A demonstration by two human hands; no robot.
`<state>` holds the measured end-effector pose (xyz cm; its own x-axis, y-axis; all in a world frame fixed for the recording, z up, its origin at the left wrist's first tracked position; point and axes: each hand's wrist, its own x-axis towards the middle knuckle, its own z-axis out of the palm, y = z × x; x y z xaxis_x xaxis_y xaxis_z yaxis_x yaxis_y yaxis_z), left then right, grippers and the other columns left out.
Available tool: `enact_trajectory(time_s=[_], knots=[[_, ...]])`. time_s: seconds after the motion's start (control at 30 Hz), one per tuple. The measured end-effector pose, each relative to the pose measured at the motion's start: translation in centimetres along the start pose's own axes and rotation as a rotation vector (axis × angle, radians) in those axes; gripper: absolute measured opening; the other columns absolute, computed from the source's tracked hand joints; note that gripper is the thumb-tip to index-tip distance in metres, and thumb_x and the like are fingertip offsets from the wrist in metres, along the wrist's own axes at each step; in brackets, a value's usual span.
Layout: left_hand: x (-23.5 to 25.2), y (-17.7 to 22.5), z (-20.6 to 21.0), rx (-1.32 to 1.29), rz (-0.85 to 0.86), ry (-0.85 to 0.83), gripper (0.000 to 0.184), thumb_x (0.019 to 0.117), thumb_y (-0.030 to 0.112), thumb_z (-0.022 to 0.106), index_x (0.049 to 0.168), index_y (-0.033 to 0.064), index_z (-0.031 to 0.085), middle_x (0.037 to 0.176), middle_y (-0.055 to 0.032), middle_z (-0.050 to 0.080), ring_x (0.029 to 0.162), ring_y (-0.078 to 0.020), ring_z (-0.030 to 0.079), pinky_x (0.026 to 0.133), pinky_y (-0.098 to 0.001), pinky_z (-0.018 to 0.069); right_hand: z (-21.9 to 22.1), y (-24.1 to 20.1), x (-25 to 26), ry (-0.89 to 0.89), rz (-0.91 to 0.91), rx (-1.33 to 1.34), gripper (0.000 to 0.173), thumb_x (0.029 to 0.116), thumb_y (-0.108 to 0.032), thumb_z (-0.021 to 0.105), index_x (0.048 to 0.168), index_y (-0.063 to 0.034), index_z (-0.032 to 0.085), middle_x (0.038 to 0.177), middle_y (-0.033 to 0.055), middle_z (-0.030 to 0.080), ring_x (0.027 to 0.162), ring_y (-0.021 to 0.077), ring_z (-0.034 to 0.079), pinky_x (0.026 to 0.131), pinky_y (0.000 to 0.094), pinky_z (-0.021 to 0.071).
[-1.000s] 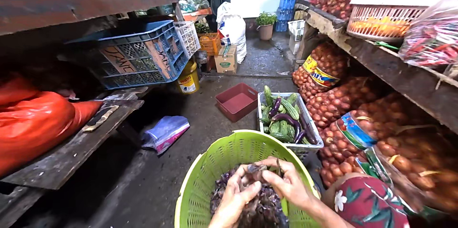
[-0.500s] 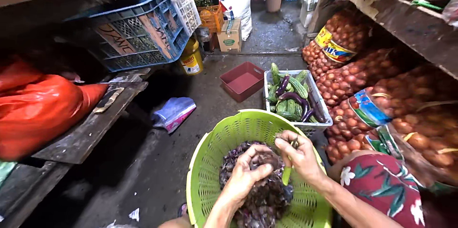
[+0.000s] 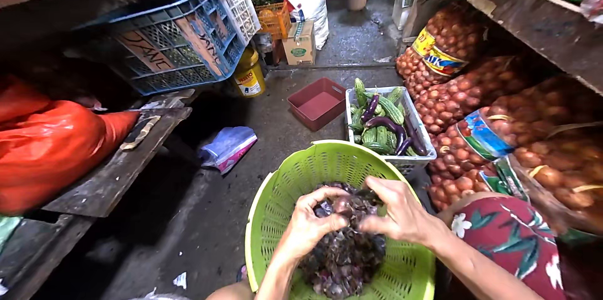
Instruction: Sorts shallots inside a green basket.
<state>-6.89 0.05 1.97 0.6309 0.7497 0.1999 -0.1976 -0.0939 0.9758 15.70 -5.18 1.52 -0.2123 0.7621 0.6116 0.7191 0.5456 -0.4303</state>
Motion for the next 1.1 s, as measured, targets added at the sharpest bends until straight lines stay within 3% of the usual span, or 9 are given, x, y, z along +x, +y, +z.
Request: enact_trajectory(time_s=[0.1,0.3,0.43,0.53,0.57,0.67,0.8,0.93,1.1], knots=[[-0.1,0.0,0.2,0.021,-0.063,-0.033,0.036,0.0818,0.029,0.082,0.107,0.0057,0.074,0.098,0.0062,0.073,0.091,-0.0008,0.067,0.083,-0.0198,0.0561,0.2,-0.6,0.3,0.016,-0.094,-0.155,0.079,0.0853,-0.083,0.049,0.091,-0.0047,0.063,0.073,0.0071,0.06,0.064,0.0192,0.06,0.054,0.0329,0.049],[-0.2,-0.3,0.4,-0.112,-0.092,-0.061,0.039,0.087,0.042,0.078,0.112,0.0121,0.073,0.095,0.0073,0.071,0.076,0.0008,0.064,0.063,-0.0159,0.053,1.0,-0.1,0.0,0.132,-0.228,-0.272,0.063,0.105,-0.061,0.031,0.077,-0.0109,0.057,0.065,0.0047,0.052,0.057,0.0196,0.052,0.05,0.0323,0.0403],[-0.3,0.0,1.6,-0.523,-0.236,0.054,0.04,0.0819,0.028,0.085,0.115,0.0097,0.073,0.094,-0.0035,0.074,0.066,-0.0035,0.064,0.057,-0.0175,0.053,1.4,-0.1,-0.3,0.165,-0.272,-0.339,0.055,0.1053,-0.055,0.037,0.072,-0.0139,0.053,0.061,0.0026,0.048,0.053,0.0187,0.048,0.049,0.0315,0.0371],[-0.1,-0.1,1.7,-0.601,-0.249,0.208,0.043,0.0769,0.014,0.087,0.115,0.0048,0.069,0.094,-0.0083,0.073,0.064,-0.007,0.064,0.056,-0.0204,0.054,1.6,-0.1,-0.4,0.106,-0.296,-0.214,0.064,0.1025,-0.065,0.037,0.071,-0.0121,0.052,0.058,0.0029,0.047,0.05,0.0178,0.047,0.046,0.0315,0.0368],[0.0,0.0,1.6,-0.493,-0.2,0.264,0.041,0.0764,0.008,0.083,0.115,0.0027,0.069,0.095,-0.0077,0.073,0.068,-0.006,0.065,0.059,-0.0194,0.0542,1.6,-0.3,-0.4,0.095,-0.264,-0.139,0.065,0.1022,-0.066,0.038,0.073,-0.0106,0.054,0.059,0.0032,0.049,0.051,0.0168,0.049,0.047,0.031,0.0383],[0.0,-0.1,0.7,0.09,0.118,0.225,0.041,0.0784,0.007,0.081,0.118,-0.0004,0.072,0.11,-0.0015,0.074,0.099,-0.0045,0.069,0.088,-0.0204,0.0571,1.1,-0.9,-0.3,0.049,-0.023,0.067,0.055,0.1021,-0.056,0.046,0.087,-0.0047,0.062,0.065,0.0053,0.057,0.056,0.0128,0.057,0.049,0.0286,0.0463],[-0.1,-0.2,0.2,0.212,0.277,0.085,0.042,0.076,0.014,0.086,0.116,0.0065,0.076,0.113,-0.0006,0.072,0.103,-0.0047,0.066,0.09,-0.0189,0.0562,0.4,-1.0,-0.2,-0.063,0.038,0.082,0.062,0.0979,-0.064,0.049,0.092,-0.0037,0.062,0.066,0.0057,0.057,0.056,0.0141,0.057,0.049,0.0306,0.0458],[-0.1,0.0,-0.2,0.209,0.285,0.022,0.041,0.0764,0.016,0.087,0.116,0.0117,0.077,0.111,0.0012,0.07,0.099,-0.0027,0.065,0.086,-0.0164,0.0555,0.7,-1.1,-0.2,-0.07,-0.05,0.068,0.056,0.103,-0.057,0.043,0.09,-0.0055,0.06,0.065,0.0043,0.054,0.054,0.0134,0.054,0.047,0.0285,0.0424],[-0.2,-0.4,0.3,0.23,0.304,0.023,0.038,0.0779,0.019,0.085,0.113,0.009,0.076,0.114,0.0009,0.071,0.105,-0.0032,0.065,0.09,-0.0179,0.055,1.1,-0.9,-0.4,-0.03,-0.067,0.018,0.051,0.1073,-0.048,0.039,0.085,-0.0068,0.059,0.063,0.0035,0.051,0.053,0.0142,0.053,0.047,0.0289,0.0417]])
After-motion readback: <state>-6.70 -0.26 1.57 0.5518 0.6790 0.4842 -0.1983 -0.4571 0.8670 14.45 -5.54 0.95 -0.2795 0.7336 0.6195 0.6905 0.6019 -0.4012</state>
